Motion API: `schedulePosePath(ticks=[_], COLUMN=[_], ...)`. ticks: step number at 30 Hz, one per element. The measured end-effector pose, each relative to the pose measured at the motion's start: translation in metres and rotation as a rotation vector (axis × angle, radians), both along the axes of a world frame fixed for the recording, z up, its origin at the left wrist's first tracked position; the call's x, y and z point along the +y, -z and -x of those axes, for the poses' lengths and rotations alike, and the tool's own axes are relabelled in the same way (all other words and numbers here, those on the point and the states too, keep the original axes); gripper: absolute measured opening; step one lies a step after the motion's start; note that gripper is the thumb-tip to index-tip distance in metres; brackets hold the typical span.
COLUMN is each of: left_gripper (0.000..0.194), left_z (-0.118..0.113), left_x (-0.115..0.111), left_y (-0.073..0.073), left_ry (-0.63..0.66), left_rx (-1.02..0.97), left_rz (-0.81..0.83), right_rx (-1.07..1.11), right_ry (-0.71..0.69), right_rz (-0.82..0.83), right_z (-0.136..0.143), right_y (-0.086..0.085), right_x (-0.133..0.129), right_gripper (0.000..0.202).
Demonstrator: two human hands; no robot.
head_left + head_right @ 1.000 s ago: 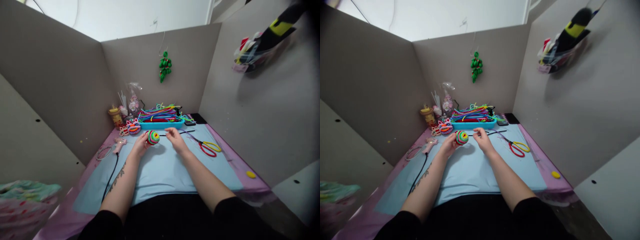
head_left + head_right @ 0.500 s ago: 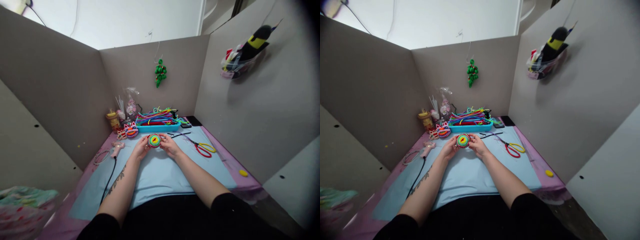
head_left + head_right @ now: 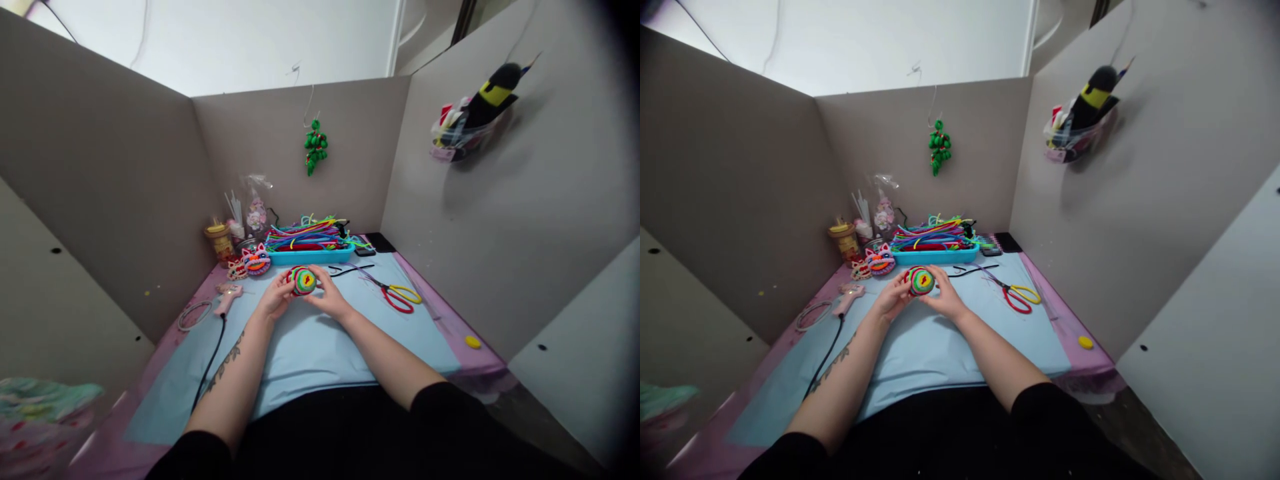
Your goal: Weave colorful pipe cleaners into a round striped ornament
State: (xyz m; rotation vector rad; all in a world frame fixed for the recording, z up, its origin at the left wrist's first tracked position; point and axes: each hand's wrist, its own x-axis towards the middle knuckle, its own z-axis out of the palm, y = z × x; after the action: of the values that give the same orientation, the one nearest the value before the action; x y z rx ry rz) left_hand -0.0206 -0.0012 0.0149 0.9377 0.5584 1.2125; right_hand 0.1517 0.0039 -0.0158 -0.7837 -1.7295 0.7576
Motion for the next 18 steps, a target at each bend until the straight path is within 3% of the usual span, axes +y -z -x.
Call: schedulePosePath(ticks=[5,11,18], left_gripper=[0.05,0.033,0.034], left_z=[0.0009,0.0016,0.0006], left_x=[-0.0013,0.0004,0.0005], left_y=[0.0012,0.0019,0.0021], left_ry=[0.06,0.02,0.014], left_rx=[0.011,0.003,-0.017], left_rz=[0.025,0.114,0.125], right_rx=[-0.151,-0.164,-0.199], right_ry=[0.105,0.122,0.097], right_rz=[-0.232,-0.259,-0.279], right_z=[0.0034,0.0043,0.0032], right_y=[-0.0009,-0.0026,-0.0057], right_x=[-0.0033,-0.0047,-0.0073], right_gripper=[0.074,0.064,0.058])
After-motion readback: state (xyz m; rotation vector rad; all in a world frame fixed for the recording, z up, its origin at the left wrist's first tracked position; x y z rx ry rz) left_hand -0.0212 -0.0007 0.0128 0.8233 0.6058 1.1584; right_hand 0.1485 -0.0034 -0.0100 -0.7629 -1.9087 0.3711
